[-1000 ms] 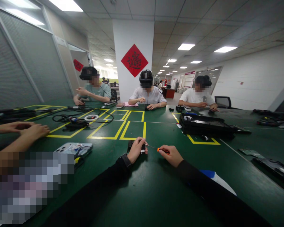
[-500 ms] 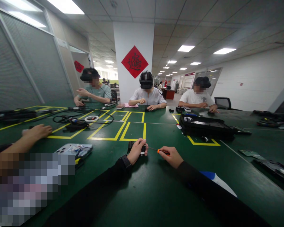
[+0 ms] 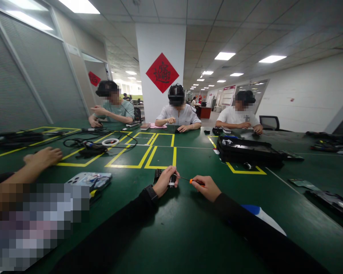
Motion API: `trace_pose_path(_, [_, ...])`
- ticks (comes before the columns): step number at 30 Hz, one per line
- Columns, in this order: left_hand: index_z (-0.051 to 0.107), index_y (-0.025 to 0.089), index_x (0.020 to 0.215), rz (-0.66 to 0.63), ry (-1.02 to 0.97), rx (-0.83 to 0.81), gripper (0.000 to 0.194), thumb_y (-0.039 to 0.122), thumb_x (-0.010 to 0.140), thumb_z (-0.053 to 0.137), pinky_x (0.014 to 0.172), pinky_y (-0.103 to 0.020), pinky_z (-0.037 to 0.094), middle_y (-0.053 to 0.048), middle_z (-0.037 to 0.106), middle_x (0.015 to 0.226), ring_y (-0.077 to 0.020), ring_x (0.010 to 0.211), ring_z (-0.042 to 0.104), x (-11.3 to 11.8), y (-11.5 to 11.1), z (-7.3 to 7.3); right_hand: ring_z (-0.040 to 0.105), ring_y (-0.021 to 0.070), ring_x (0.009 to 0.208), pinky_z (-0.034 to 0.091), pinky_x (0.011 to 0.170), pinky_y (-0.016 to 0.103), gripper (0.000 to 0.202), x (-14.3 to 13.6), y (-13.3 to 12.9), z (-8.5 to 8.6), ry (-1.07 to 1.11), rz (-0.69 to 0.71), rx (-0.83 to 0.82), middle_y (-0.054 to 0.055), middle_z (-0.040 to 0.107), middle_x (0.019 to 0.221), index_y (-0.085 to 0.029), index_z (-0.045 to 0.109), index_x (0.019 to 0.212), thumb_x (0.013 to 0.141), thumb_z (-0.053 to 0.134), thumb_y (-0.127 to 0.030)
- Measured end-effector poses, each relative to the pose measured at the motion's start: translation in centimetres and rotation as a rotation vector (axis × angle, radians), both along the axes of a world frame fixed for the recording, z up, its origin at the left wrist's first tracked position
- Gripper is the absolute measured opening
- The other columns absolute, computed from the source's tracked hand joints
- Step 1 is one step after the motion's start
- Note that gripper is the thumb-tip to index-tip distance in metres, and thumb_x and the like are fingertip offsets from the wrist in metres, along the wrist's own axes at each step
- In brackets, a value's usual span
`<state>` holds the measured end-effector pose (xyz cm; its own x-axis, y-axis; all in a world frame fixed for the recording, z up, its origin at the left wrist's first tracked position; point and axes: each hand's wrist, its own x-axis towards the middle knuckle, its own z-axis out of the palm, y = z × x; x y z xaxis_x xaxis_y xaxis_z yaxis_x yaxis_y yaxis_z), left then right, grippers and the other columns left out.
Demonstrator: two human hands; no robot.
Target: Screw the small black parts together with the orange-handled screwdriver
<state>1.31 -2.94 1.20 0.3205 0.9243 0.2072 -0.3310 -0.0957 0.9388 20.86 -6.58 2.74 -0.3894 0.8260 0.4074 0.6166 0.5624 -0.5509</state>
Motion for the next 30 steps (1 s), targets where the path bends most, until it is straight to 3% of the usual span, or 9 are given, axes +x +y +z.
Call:
trace_pose_path(10, [0.040, 0.017, 0.077, -0.069, -0.015, -0.029, 0.021, 0.033, 0.072, 0.053, 0.040, -0.020, 0.041, 0.003, 0.052, 0.066, -0.0068, 0.042, 0.050, -0.1, 0.1, -0.1, 0.049, 0.0100, 0.054, 0.035, 0.053, 0.020, 0.028, 0.1, 0.1, 0.0, 0.001, -0.026, 0.003, 0.002, 0.059, 0.063, -0.015, 0.062, 0.075, 0.080, 0.043, -0.035])
trace_pose_path(21, [0.040, 0.018, 0.081, 0.023, -0.031, -0.068, 0.022, 0.036, 0.073, 0.051, 0.044, -0.022, 0.044, 0.002, 0.054, 0.074, -0.0062, 0.046, 0.052, 0.0, 0.2, -0.5, 0.049, 0.0101, 0.048, 0.038, 0.048, 0.021, 0.033, 0.3, 1.0, -0.9, 0.164, -0.115, -0.077, 0.001, 0.056, 0.056, -0.014, 0.061, 0.075, 0.079, 0.042, -0.041])
trace_pose_path(30, [0.042, 0.017, 0.078, 0.049, -0.030, -0.036, 0.028, 0.043, 0.073, 0.050, 0.041, -0.019, 0.041, 0.002, 0.054, 0.070, -0.0055, 0.043, 0.050, 0.0, 0.3, -0.3, 0.050, 0.0094, 0.046, 0.039, 0.047, 0.020, 0.031, 0.1, 0.8, -0.8, 0.164, -0.039, -0.140, 0.000, 0.056, 0.057, -0.014, 0.061, 0.075, 0.078, 0.045, -0.041])
